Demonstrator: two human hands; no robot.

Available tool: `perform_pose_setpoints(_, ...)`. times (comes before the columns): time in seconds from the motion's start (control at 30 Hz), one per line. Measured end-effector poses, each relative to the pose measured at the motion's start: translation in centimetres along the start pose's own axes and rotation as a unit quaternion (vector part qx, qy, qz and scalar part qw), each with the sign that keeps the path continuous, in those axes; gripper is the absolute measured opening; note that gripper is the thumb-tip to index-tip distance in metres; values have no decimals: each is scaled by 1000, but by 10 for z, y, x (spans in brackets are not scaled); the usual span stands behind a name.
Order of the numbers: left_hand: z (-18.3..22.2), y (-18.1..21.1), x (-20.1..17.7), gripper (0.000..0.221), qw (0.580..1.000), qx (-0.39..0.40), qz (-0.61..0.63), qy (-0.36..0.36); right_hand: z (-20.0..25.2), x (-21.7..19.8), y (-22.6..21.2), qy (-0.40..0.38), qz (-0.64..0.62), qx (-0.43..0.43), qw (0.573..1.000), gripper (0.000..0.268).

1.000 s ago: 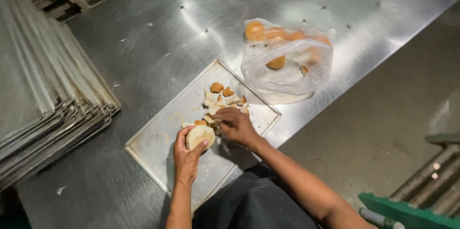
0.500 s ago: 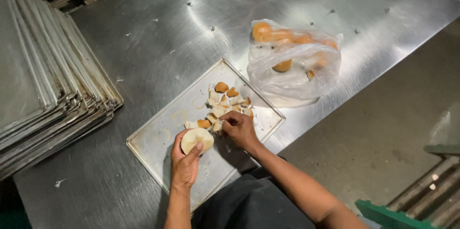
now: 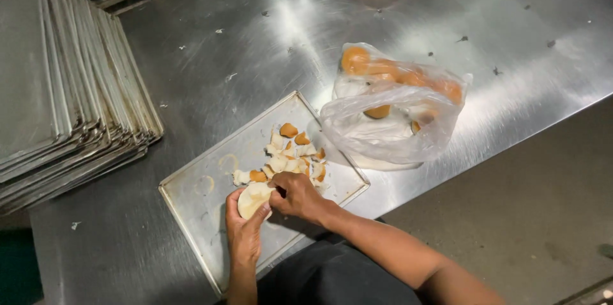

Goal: Manually crumbling bread rolls from a plastic bag onto a metal tray.

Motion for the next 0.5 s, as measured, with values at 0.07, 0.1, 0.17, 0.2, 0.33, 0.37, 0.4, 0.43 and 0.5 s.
perform_pose_setpoints(0.07, 1, -6, 6, 57, 998, 4, 61, -13, -7, -4, 30, 3, -97, 72, 993, 19)
perform_pose_setpoints(0.1, -1, -9, 11, 56, 991, 9, 129, -26, -11, -5, 49, 5, -189, 140, 972, 18)
perform_pose_setpoints(0.17, 2, -12, 17, 55, 990, 10, 138, -26, -16, -23, 51, 21, -191, 100, 976, 20)
perform_pose_setpoints(0.2, 3, -13, 18, 55, 988, 12, 151, -22, -20, -33, 49, 31, -191, 61, 979, 24)
perform_pose_setpoints(0.33, 11, -15, 29, 52, 996, -16, 84, 20, -10, -55, -8, 47, -10, -173, 984, 38)
perform_pose_setpoints(0.37, 11, -18, 31, 50, 996, -25, 80, 35, -10, -55, -19, 4, -9, -160, 987, 37)
perform_pose_setpoints(0.4, 11, -20, 33, 47, 995, -33, 75, 51, -11, -55, -31, -40, -8, -148, 988, 37)
perform_pose_setpoints(0.43, 14, -23, 35, 47, 995, -33, 74, 52, -10, -57, -31, -39, -10, -148, 988, 37)
perform_pose_setpoints(0.5, 18, -27, 35, 47, 995, -25, 58, 75, -9, -47, -18, -123, -31, -51, 991, 31)
Point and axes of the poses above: each hand's wrist, its own z-axis away from the middle knuckle, its own x-axis out of the palm, y = z × x, the point moved 7 cm from there along -z, towards the middle knuckle, and after that the axes turned 3 degrees about -y, right-handed, at the moved point
